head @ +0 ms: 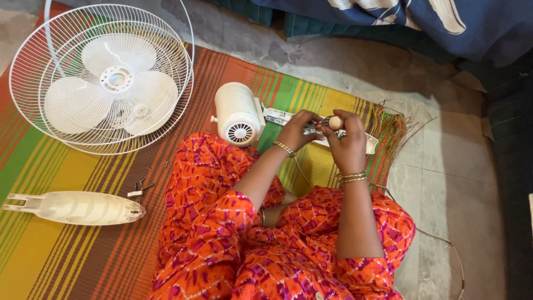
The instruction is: The person sits on a mat and repairs a disassembled electric fan. They use a screwdriver to adjust internal components and wires within the fan's motor housing, repeatedly tightening and loosening connections.
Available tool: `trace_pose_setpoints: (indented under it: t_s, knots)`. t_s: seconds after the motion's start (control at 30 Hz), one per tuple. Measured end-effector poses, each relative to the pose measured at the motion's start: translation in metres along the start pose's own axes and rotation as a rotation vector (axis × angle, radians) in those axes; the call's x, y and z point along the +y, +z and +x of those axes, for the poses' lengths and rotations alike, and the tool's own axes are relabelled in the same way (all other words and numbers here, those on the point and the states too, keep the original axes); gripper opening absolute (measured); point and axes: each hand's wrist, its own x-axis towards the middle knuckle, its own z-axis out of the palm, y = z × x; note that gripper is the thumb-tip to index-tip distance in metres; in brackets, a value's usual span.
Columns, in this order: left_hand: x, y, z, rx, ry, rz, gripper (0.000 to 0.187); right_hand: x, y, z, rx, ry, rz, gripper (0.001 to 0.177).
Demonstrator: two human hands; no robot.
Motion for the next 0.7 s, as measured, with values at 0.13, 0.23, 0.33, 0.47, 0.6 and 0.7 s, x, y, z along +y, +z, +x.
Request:
trace_pose_setpoints:
  t_s: [0.13, 0.23, 0.33, 0.47, 0.6, 0.7]
  knots:
    - [-0.058, 0.009, -0.026, 0.069, -0.111, -0.062, 0.04, 0.008, 0.002, 0.002, -0.156, -0.16, 0.199, 0.041]
    - [-0.101, 0.02, -0.047, 0.119, -0.14, -0.119, 0.035, 0.009, 0.014, 0.0, -0.224, -0.179, 0.323, 0.041]
    - [-0.124, 0.028, -0.058, 0.098, -0.213, -0.078, 0.033, 0.011, 0.017, -0.004, -0.18, -0.168, 0.306, 0.039]
    - [-0.125, 0.026, -0.06, 0.03, -0.239, 0.083, 0.03, 0.016, -0.01, -0.005, 0.029, -0.118, 0.365, 0.038]
    - [-0.114, 0.024, -0.05, 0.02, -0.196, 0.178, 0.025, 0.036, -0.059, -0.001, 0.341, 0.103, 0.717, 0.037]
    - [-0.103, 0.032, -0.032, -0.008, -0.287, 0.285, 0.024, 0.056, -0.076, 0.001, 0.414, 0.207, 0.751, 0.032]
